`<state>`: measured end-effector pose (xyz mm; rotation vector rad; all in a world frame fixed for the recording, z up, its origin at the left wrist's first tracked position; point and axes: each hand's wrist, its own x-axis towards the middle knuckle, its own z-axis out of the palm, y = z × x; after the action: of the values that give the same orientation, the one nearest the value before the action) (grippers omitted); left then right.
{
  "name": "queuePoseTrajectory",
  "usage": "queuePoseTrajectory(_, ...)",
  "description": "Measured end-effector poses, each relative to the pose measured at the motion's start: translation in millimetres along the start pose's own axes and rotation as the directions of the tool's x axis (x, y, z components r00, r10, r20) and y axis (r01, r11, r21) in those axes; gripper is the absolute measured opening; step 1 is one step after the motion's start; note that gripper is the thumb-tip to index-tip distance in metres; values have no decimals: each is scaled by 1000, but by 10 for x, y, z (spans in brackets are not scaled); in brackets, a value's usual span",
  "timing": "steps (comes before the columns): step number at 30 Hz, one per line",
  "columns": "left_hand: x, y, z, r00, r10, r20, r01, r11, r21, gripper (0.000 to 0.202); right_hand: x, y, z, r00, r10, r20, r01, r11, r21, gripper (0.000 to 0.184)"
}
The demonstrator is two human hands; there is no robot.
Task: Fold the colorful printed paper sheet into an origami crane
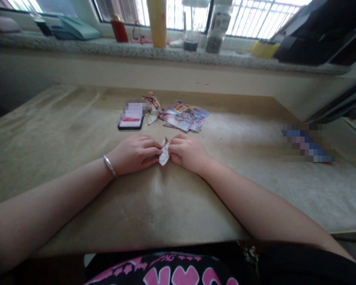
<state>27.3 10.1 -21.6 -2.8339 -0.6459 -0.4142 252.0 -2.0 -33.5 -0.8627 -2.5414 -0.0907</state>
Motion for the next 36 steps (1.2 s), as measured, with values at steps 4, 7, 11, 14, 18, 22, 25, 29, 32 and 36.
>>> queuePoseTrajectory(4, 20, 44, -44, 994, 101, 27, -104, 985, 136, 24, 2, -57, 6, 1000, 16, -6, -15, 999, 51, 14)
queuePoseTrajectory(7, 22, 78, -49, 995, 94, 30, -98, 976, 196, 18, 12, -108, -6, 1000, 24, 12, -24, 999, 29, 15)
queuePoseTrajectory(11, 11, 92, -34, 997, 75, -21, -70, 977, 204, 14, 20, -148, -18, 999, 36, 29, -36, 999, -16, 11)
queuePoseTrajectory(14, 2, 90, -24, 999, 45, -26, -39, 982, 187, 13, 17, -152, -12, 999, 27, 35, -26, 999, -37, 11)
queuePoseTrajectory(18, -2, 95, -20, 1000, -9, -8, 10, 988, 151, 12, 19, -146, -5, 1000, -8, 15, 9, 999, -45, 12)
queuePoseTrajectory(22, 7, 114, -23, 998, -56, -2, 56, 994, 92, 12, 36, -150, -8, 999, -36, -18, 36, 999, -11, 11)
queuePoseTrajectory(25, 16, 113, -15, 994, -110, 11, 110, 994, 16, 10, 51, -150, -5, 1000, 8, -7, -7, 1000, 23, 10)
queuePoseTrajectory(29, 18, 77, 24, 981, -192, 16, 193, 976, -106, 14, 63, -135, 23, 997, 73, 2, -73, 993, 89, 9)
queuePoseTrajectory(32, 11, 56, 48, 975, -222, 16, 222, 962, -161, 14, 63, -115, 50, 995, 99, 0, -98, 981, 169, 8)
queuePoseTrajectory(36, 2, 61, 38, 974, -228, 21, 227, 951, -210, 13, 50, -89, 62, 995, 100, 0, -97, 970, 224, 7)
